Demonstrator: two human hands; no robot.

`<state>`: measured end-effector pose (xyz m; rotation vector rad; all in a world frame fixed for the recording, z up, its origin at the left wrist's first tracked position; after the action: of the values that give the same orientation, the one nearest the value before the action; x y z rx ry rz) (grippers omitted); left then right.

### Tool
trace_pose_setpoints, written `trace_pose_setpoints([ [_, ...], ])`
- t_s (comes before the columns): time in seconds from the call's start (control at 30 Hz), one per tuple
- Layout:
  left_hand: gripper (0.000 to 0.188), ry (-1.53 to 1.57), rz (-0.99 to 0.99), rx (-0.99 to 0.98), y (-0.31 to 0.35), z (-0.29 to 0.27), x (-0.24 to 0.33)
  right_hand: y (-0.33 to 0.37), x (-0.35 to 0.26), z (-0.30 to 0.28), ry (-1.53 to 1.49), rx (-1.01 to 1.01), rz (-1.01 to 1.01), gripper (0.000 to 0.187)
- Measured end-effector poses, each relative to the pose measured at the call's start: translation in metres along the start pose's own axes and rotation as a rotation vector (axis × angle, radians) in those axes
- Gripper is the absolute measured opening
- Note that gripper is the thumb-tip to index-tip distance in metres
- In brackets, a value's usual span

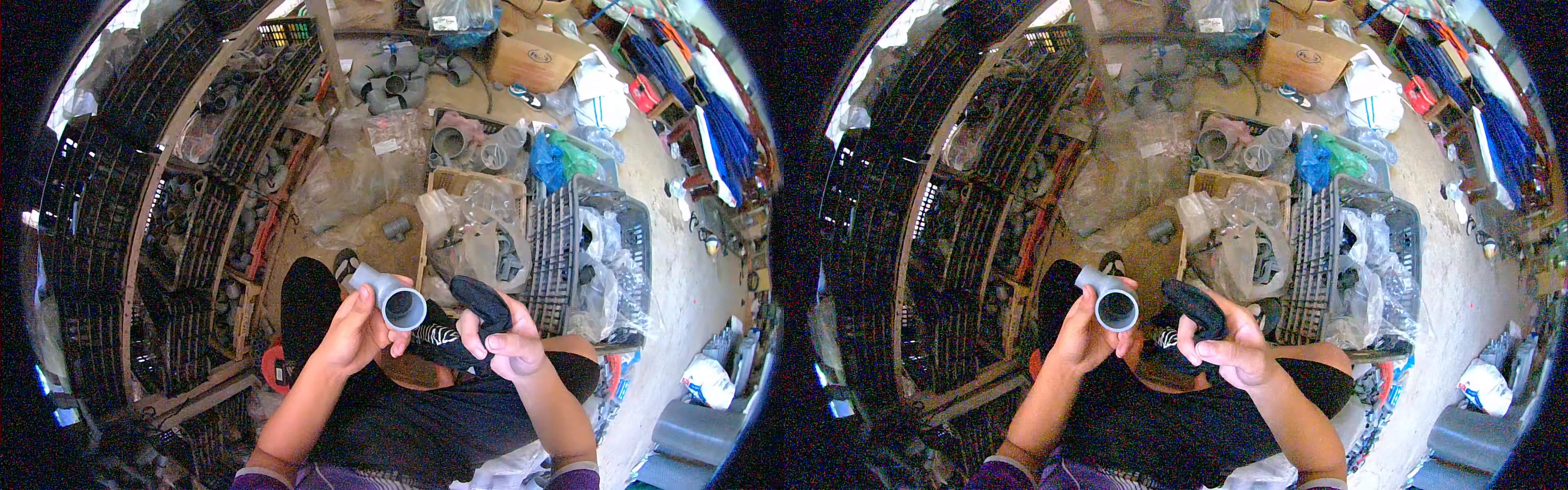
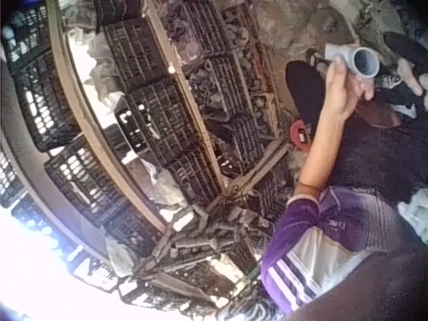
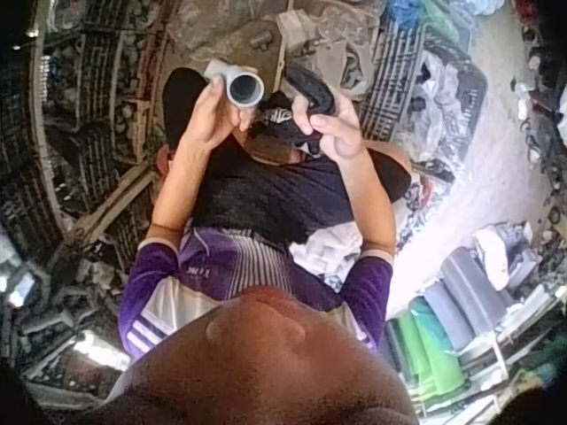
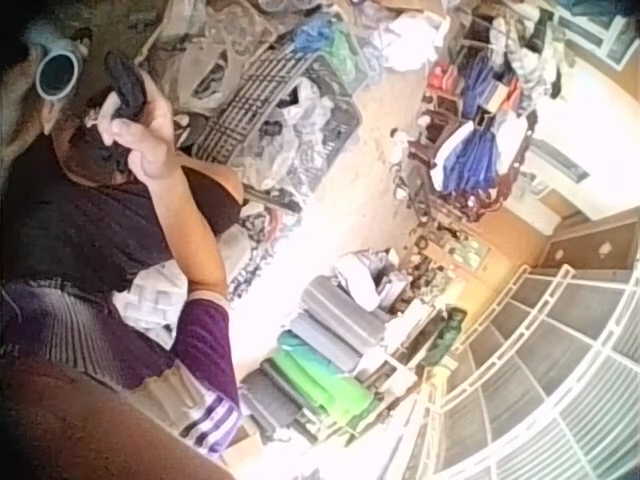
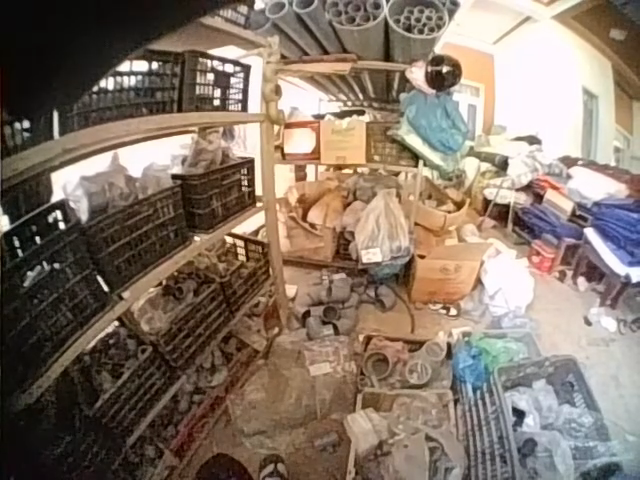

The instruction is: Attempting to fit together various plastic plumbing elbow and pipe connectors while seated in a storage area.

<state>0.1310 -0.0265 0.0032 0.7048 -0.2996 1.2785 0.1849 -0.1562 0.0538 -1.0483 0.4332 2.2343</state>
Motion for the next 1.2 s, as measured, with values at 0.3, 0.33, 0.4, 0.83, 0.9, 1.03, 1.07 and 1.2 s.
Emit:
trace_pose_setpoints([
  [0.3, 0.062, 0.104, -0.034, -0.123, -0.001, 0.005, -0.005, 0.003, 0.002, 0.001, -0.017, -0.031, 0.009, 0.064],
  [0.33, 0.062, 0.100, -0.035, -0.124, -0.001, 0.005, -0.006, 0.003, 0.002, 0.002, -0.013, -0.044, 0.011, 0.064],
  [0.4, 0.062, 0.089, -0.039, -0.099, -0.001, 0.003, -0.007, 0.003, 0.002, 0.004, -0.008, -0.058, 0.013, 0.064],
  [0.83, 0.062, -0.397, 0.122, 0.107, -0.001, -0.006, 0.001, 0.006, -0.005, 0.038, 0.883, -0.315, -0.156, 0.062],
  [0.9, 0.047, -0.417, 0.133, 0.060, 0.002, -0.005, 0.000, 0.007, 0.007, 0.028, 1.450, -0.316, -0.078, 0.054],
  [1.03, 0.037, -0.620, 0.181, 0.099, 0.008, 0.001, 0.002, 0.007, 0.019, 0.025, 1.660, -0.341, -0.053, 0.038],
  [1.07, 0.035, -0.642, 0.122, 0.119, 0.009, -0.003, -0.003, 0.009, 0.018, 0.024, 1.749, -0.318, -0.058, 0.030],
  [1.2, 0.032, -0.878, 0.043, 0.193, 0.009, 0.007, -0.007, 0.013, 0.034, 0.012, 2.061, -0.269, -0.011, 0.010],
])
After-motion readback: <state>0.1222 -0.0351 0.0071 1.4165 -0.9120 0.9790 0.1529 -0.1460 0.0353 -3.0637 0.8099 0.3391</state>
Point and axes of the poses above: each hand's wrist, its own y-axis away from the middle knuckle, its own z-axis out of the palm, x = y × z, the point moved 9 cm from there along -y, towards the middle knuckle, and after that the axes turned 5 degrees about -z, right-handed, at the moved point
